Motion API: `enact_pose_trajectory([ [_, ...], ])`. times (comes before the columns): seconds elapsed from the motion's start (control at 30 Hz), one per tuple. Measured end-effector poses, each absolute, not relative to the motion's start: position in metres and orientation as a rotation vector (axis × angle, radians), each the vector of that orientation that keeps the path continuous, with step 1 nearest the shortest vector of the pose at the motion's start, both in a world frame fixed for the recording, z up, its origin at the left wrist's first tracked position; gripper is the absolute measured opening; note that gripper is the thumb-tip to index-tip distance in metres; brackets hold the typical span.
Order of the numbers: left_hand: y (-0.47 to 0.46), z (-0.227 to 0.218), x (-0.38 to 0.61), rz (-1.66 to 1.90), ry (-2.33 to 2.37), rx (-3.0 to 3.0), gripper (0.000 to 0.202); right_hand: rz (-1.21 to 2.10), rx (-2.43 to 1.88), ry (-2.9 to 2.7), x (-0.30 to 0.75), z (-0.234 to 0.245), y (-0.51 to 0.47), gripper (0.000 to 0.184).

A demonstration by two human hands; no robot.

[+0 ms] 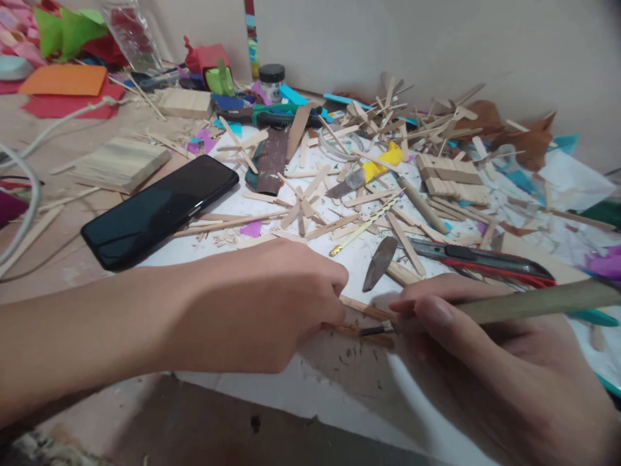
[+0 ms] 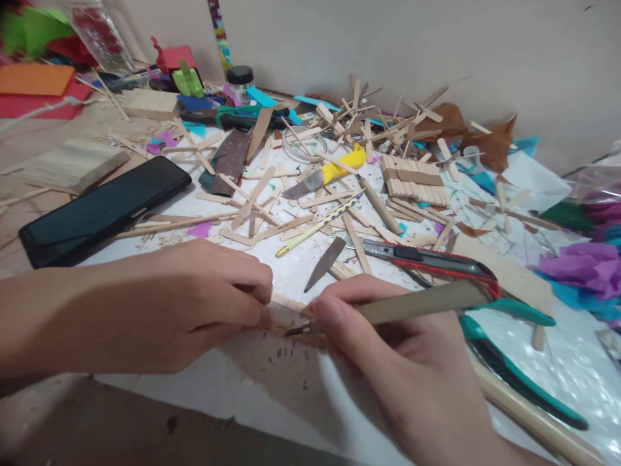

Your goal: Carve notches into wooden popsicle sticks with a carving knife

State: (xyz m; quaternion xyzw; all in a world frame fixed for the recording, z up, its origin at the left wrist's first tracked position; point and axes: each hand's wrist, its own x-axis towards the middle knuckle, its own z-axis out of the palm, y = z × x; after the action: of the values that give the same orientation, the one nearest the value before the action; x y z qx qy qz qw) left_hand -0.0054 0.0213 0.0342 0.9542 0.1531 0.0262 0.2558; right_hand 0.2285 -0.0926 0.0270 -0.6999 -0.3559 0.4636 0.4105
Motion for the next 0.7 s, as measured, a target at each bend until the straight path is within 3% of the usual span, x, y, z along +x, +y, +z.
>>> enact_pose_trajectory([
  [0.3,0.034,0.026,-0.011,0.062,0.39,2.412,0.026,1.258,-1.571,-1.044,0.234,0.026,-0.093,0.042],
  [0.53,0.028,0.034,-0.008,0.079,0.215,2.637,0.027,1.254,-1.618,-1.089,0.238,0.022,-0.092,0.045],
  [0.7,0.03,0.033,-0.005,0.071,0.23,2.558,0.039,1.311,-1.565,-1.173,0.237,0.021,-0.089,0.045],
])
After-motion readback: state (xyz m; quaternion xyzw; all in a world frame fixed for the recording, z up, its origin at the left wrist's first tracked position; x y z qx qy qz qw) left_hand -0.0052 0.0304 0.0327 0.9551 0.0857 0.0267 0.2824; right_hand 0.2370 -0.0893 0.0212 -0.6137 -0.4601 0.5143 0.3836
